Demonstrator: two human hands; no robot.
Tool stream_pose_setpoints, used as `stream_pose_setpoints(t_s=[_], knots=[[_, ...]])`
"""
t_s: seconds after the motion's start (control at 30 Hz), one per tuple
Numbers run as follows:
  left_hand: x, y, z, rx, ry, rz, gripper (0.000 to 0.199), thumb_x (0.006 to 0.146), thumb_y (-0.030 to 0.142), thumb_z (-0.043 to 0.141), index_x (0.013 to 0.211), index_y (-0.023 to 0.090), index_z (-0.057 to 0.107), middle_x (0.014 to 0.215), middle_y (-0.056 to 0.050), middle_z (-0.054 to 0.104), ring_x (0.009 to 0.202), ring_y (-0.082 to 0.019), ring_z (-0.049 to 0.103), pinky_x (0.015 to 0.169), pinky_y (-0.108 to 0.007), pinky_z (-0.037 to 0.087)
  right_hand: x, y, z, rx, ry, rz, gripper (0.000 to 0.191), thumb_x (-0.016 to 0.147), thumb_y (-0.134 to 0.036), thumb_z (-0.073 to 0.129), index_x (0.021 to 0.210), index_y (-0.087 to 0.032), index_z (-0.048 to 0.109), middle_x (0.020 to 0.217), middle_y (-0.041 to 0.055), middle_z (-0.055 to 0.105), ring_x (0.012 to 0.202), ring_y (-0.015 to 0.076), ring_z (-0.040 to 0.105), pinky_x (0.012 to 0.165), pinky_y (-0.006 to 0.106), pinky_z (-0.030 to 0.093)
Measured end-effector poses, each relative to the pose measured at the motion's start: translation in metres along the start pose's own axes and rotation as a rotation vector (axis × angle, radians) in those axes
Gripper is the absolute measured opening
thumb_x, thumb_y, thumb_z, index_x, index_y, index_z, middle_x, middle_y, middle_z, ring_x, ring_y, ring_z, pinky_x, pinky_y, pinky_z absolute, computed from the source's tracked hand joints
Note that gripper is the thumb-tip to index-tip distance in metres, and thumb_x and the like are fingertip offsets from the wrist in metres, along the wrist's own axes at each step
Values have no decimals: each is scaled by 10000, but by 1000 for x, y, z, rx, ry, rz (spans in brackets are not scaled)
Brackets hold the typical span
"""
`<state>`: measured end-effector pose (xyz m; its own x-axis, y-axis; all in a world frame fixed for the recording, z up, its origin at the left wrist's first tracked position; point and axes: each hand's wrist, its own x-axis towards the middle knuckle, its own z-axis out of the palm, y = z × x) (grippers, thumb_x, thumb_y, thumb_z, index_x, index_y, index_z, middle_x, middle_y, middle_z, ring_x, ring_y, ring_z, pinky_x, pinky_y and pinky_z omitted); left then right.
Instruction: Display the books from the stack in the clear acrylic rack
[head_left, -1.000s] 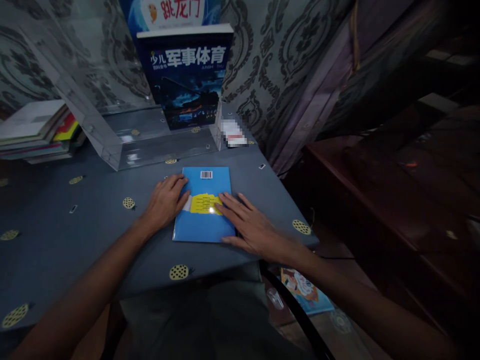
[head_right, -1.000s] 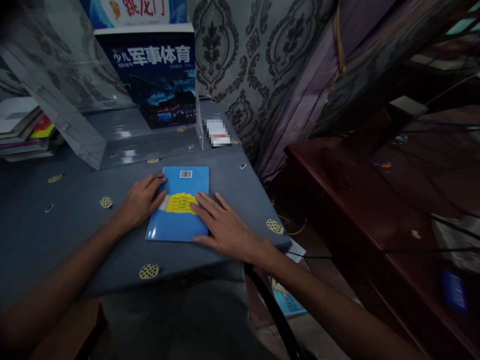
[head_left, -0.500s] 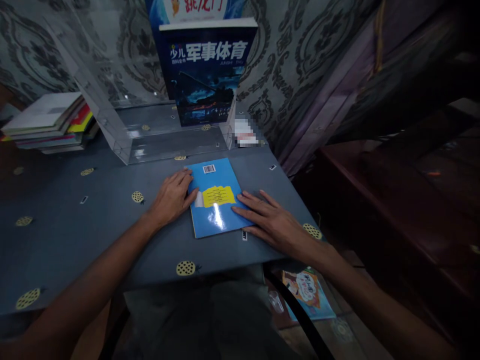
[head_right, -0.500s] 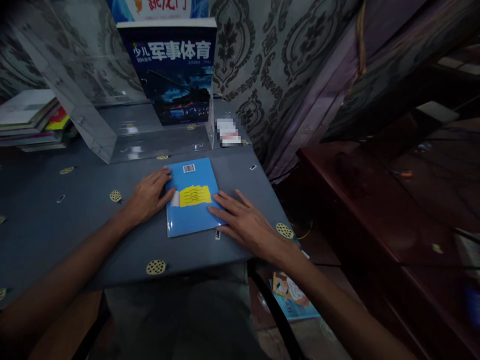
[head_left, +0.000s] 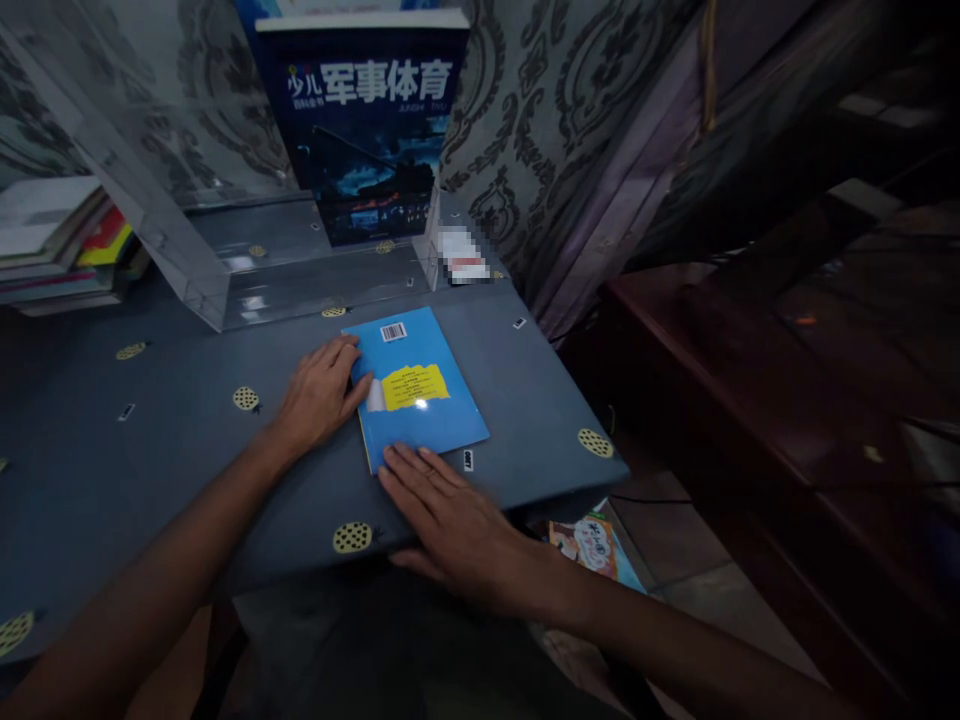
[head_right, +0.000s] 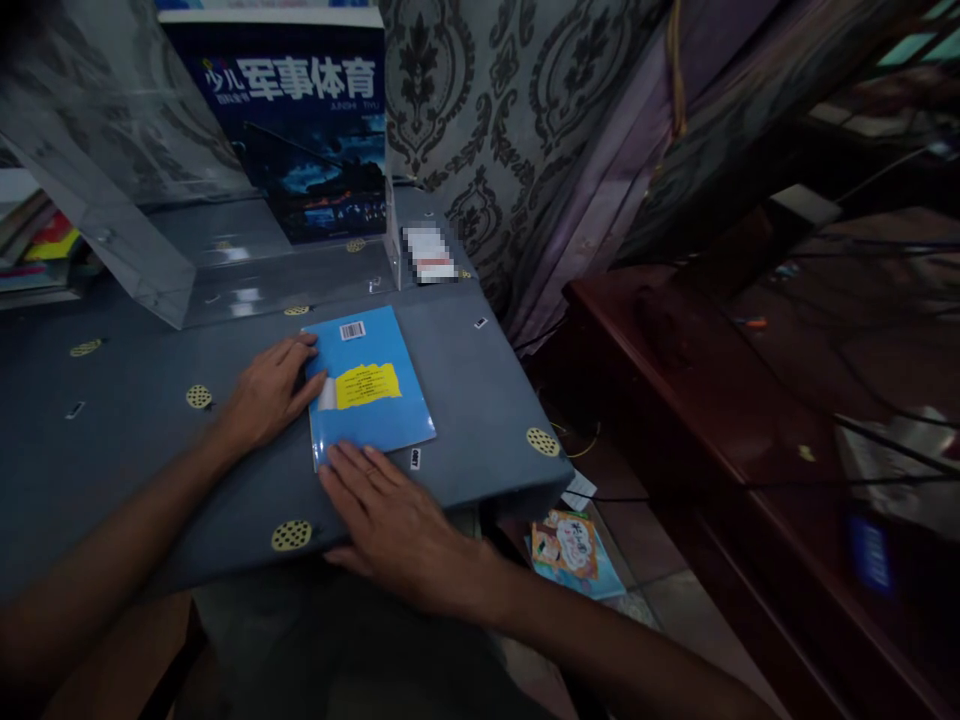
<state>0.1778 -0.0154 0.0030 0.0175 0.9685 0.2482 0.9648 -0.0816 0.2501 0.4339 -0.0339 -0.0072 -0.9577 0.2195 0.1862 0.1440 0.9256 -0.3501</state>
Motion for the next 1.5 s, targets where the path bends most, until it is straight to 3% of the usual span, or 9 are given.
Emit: stream_pose_setpoints(t_s=[0.33,0.63,0.77,1.03,1.17,1.27,1.37,1.43,1.5], knots=[[-1,0,3,-2,41,9,272,992,385,432,1090,168,564,1359,-166,590,1296,-316,534,1060,-508,464,-46,36,-11,-116,161,271,769,1028,-330,487,1630,-160,39,1618,187,345,1525,316,272,1197,603,364],[-2,-1,-1,-67,49,-19,381,1003,385,410,1233,139,588,1340,-162,604,1189,-284,614,1023,-471,520,-42,14,-11,-27,331,269,555,1001,-255,514,1541,-189,404,1524,147,510,1413,292,490,1136,529,478],[0,-14,-1,-174,-21,34,458,1010,346,342,1356,128,550,1454,-147,556,1295,-252,572,1112,-447,468,-28,-12,-15,127,184,131,454,983,-319,554,1404,-148,564,1463,139,581,1402,265,503,1157,452,462],[-2,-13,-14,-17,-58,68,508,1005,442,388,1356,137,591,1328,-172,587,1229,-301,561,1055,-498,485,37,-21,-21,274,-99,-123,498,974,-315,592,1425,-116,519,1540,200,472,1469,252,401,1210,413,364],[-10,-7,-26,92,-138,54,557,993,532,424,1391,168,563,1320,-167,585,1189,-327,563,988,-533,501,56,-4,-32,328,-182,-273,386,970,-311,618,1310,-129,622,1461,190,562,1399,257,496,1176,400,389],[-19,-6,-28,144,-168,82,607,993,572,414,1435,169,515,1426,-174,545,1288,-338,520,1041,-536,465,66,23,-50,579,-229,-255,321,984,-319,598,1232,-133,680,1231,124,727,1157,201,681,1011,290,513],[-26,-5,-25,163,-170,108,674,978,626,409,1477,176,464,1500,-174,499,1359,-333,481,1089,-520,432,80,58,-61,741,-35,-52,342,1036,-343,471,1191,-142,701,1093,81,772,1005,186,731,891,293,563],[-29,-3,-24,179,-179,107,740,955,681,401,1497,178,433,1528,-177,475,1387,-339,461,1102,-527,419,91,80,-59,624,147,114,361,1040,-354,445,1247,-171,678,1194,92,744,1106,221,700,970,370,541],[-30,-1,-24,197,-200,101,816,927,736,386,1512,168,410,1545,-187,454,1407,-351,443,1112,-539,406,100,98,-51,442,158,172,399,1021,-353,485,1359,-182,609,1389,128,642,1298,266,592,1114,462,443]])
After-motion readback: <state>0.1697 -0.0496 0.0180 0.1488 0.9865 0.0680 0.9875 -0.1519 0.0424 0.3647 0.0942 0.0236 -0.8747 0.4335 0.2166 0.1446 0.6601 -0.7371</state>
